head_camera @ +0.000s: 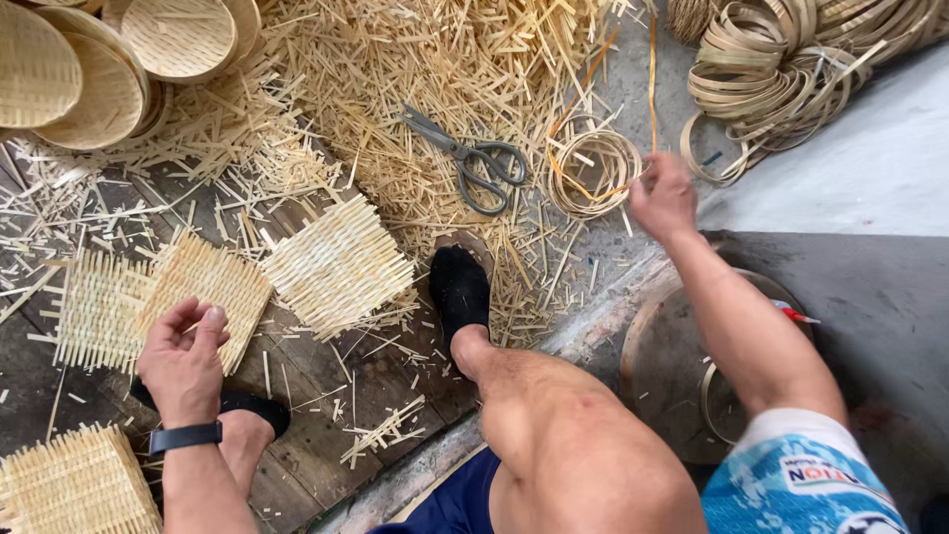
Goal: The person sits on the floor and repeatedly places a square woven bamboo mat over a circular wooden mold, then uses shears to trim the overhanging bamboo strips flush with the mold edge. The person handles the mats and shears directly, working one at a time.
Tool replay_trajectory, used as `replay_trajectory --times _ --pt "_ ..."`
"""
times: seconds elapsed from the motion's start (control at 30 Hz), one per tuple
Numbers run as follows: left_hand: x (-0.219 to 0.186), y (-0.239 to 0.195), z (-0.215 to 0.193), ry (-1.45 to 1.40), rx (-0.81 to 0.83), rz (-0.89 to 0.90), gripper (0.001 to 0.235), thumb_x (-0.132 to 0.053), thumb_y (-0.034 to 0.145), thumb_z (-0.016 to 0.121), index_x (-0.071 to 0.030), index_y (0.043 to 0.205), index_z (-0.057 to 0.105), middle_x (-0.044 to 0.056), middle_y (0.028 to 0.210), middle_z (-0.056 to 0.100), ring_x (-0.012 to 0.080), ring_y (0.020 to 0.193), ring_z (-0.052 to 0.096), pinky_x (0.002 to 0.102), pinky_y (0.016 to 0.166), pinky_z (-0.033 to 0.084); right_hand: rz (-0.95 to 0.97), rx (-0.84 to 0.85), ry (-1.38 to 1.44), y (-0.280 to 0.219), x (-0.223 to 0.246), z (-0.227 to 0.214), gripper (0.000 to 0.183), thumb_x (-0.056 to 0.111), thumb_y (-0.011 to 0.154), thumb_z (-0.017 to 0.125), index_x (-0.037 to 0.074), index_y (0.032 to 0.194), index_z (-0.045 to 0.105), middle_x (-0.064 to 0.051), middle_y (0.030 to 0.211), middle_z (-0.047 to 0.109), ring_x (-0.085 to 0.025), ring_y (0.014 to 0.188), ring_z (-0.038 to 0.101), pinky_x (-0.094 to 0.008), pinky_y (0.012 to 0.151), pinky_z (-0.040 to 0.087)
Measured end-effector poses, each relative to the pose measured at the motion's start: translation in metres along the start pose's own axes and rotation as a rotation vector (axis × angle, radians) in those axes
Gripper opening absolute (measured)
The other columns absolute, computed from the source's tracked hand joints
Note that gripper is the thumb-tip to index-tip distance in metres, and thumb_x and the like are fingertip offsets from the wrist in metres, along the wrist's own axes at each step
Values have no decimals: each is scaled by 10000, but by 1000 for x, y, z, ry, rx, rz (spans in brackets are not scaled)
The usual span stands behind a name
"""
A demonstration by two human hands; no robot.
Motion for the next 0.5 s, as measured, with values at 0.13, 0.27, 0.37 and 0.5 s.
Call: replay_trajectory --times 0.13,0.27,0.37,0.5 --pt "10 -10 -14 -39 -47 -26 309 -47 1020 712 41 1297 609 84 1127 679 140 949 703 273 788 619 54 268 -102 6 7 15 499 250 774 860 140 1231 692 -147 1025 629 -316 959 637 -447 854 520" --pt "24 -14 -29 -63 -85 -55 299 -36 1011 716 48 1281 619 89 1111 674 152 928 697 280 774 622 -27 507 -275 10 39 17 238 326 895 806 189 1090 797 -90 1066 719 -257 981 662 -427 894 517" --pt "30 -10 -41 -10 -135 -116 287 -44 1016 711 51 1274 626 106 1099 700 161 931 713 286 777 620 144 741 -217 40 62 -22 227 343 903 775 192 1070 799 -61 1021 783 -173 905 702 -373 849 556" --pt "26 0 -31 -95 -112 -113 291 -57 1036 714 51 1289 621 111 1099 699 158 938 711 281 785 614 69 1111 92 111 123 -88 183 243 882 791 103 985 848 -178 866 790 -297 769 653 -502 696 503"
Point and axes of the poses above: each hand's wrist, its own y-axis towards the middle knuckle, its own z-axis out of the palm, x = y × z, the point moved 6 cm from there along y, towards the middle knuckle
